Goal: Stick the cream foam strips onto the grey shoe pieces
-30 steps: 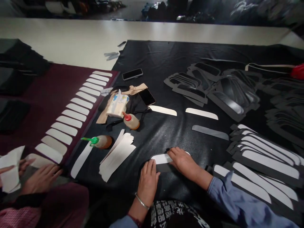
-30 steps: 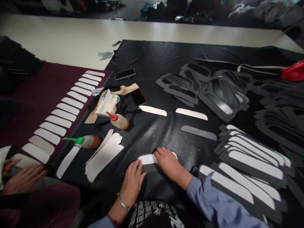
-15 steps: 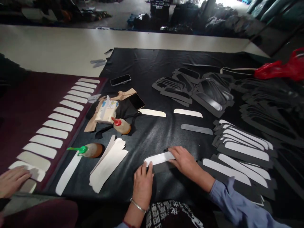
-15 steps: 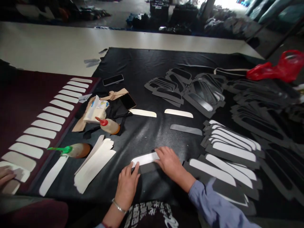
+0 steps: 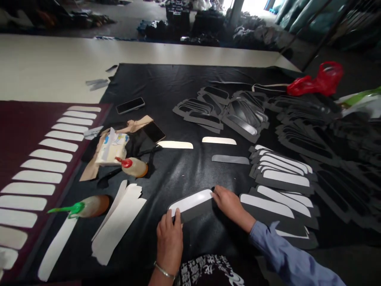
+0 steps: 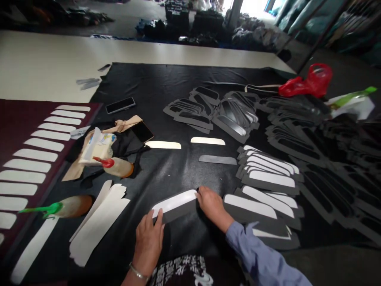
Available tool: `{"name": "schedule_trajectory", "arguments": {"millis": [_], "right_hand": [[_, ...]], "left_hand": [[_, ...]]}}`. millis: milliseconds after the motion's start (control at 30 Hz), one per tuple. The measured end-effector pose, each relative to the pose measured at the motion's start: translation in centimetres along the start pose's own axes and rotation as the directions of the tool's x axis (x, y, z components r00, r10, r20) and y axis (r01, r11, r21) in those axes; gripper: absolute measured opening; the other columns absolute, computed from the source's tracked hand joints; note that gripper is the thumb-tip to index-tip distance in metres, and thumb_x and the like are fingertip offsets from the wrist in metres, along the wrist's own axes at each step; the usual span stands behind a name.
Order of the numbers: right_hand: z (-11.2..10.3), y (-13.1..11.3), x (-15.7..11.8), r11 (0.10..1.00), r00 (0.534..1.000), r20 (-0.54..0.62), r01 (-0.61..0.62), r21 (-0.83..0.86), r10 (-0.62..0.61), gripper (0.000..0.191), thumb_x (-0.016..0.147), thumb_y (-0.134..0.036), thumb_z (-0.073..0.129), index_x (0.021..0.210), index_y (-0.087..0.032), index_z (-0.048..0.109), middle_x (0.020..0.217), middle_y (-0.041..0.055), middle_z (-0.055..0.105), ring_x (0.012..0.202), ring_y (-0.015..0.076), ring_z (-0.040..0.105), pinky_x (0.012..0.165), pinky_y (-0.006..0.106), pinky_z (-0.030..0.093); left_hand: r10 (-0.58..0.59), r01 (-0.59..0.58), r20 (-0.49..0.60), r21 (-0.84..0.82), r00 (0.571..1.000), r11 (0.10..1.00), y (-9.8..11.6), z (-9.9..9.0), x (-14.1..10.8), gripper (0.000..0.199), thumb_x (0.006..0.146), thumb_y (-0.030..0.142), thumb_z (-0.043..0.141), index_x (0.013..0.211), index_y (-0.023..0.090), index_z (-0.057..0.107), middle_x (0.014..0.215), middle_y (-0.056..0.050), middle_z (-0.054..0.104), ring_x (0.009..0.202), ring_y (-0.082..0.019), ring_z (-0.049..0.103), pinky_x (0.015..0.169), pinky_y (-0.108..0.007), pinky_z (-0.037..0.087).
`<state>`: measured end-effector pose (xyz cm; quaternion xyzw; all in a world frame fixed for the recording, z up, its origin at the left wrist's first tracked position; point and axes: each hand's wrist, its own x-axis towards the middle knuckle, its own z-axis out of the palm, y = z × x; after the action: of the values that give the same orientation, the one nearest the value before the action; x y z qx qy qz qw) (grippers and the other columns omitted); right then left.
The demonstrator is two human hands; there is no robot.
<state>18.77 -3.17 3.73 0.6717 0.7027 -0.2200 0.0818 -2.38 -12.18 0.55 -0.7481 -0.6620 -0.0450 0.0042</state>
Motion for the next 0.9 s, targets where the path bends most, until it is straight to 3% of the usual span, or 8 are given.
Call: {"name": "schedule_trajectory", "arguments": {"millis": [300, 467, 700, 900], "right_hand": [[-0.7, -0.5, 0.5, 0.999, 0.998, 0.060, -0.030, -0.031, 0.032, 0.021, 0.091, -0.030, 0.038, 0.090, -0.016, 0.055, 0.091, 0.0091, 0.066, 0.084, 0.0207, 0.062, 0.067, 0.027, 0.039], [-0.4, -0.5, 0.4, 0.999, 0.998, 0.061, -0.017, -0.043, 0.020, 0.023, 0.092, -0.029, 0.034, 0.091, -0.016, 0.054, 0.092, 0.0096, 0.065, 0.086, 0.0209, 0.062, 0.069, 0.028, 0.039], [0.2, -0.1, 0.5, 0.995, 0.999, 0.046, 0.015, -0.103, -0.011, 0.023, 0.093, -0.029, 0.033, 0.088, -0.016, 0.052, 0.088, 0.0081, 0.064, 0.084, 0.0192, 0.061, 0.068, 0.026, 0.038], [0.5, -0.1, 0.6, 0.992, 0.999, 0.024, 0.030, -0.124, -0.027, 0.023, 0.093, -0.029, 0.034, 0.085, -0.016, 0.051, 0.084, 0.0072, 0.063, 0.083, 0.0191, 0.061, 0.066, 0.026, 0.038]], "left_hand": [[0.126, -0.128, -0.023, -0.093, 0.992, 0.987, -0.5, 1.0, 0.0, 0.038, 0.082, 0.010, 0.044, 0.120, 0.008, 0.047, 0.118, -0.014, 0.052, 0.109, -0.023, 0.047, 0.088, -0.036, 0.044], [0.088, -0.093, -0.048, -0.102, 0.995, 0.990, -0.2, 0.6, 0.0, 0.038, 0.083, 0.008, 0.045, 0.121, 0.007, 0.045, 0.118, -0.014, 0.050, 0.108, -0.023, 0.047, 0.089, -0.036, 0.043], [0.055, -0.061, -0.055, -0.119, 0.997, 0.991, 0.0, 1.8, -1.0, 0.053, 0.084, 0.011, 0.043, 0.135, 0.012, 0.030, 0.128, -0.013, 0.047, 0.114, -0.023, 0.043, 0.093, -0.037, 0.041], [-0.021, 0.013, -0.049, -0.159, 0.999, 0.987, 0.7, 1.3, -0.9, 0.054, 0.085, 0.009, 0.039, 0.137, 0.014, 0.026, 0.129, -0.013, 0.046, 0.116, -0.023, 0.043, 0.095, -0.040, 0.041]]}}
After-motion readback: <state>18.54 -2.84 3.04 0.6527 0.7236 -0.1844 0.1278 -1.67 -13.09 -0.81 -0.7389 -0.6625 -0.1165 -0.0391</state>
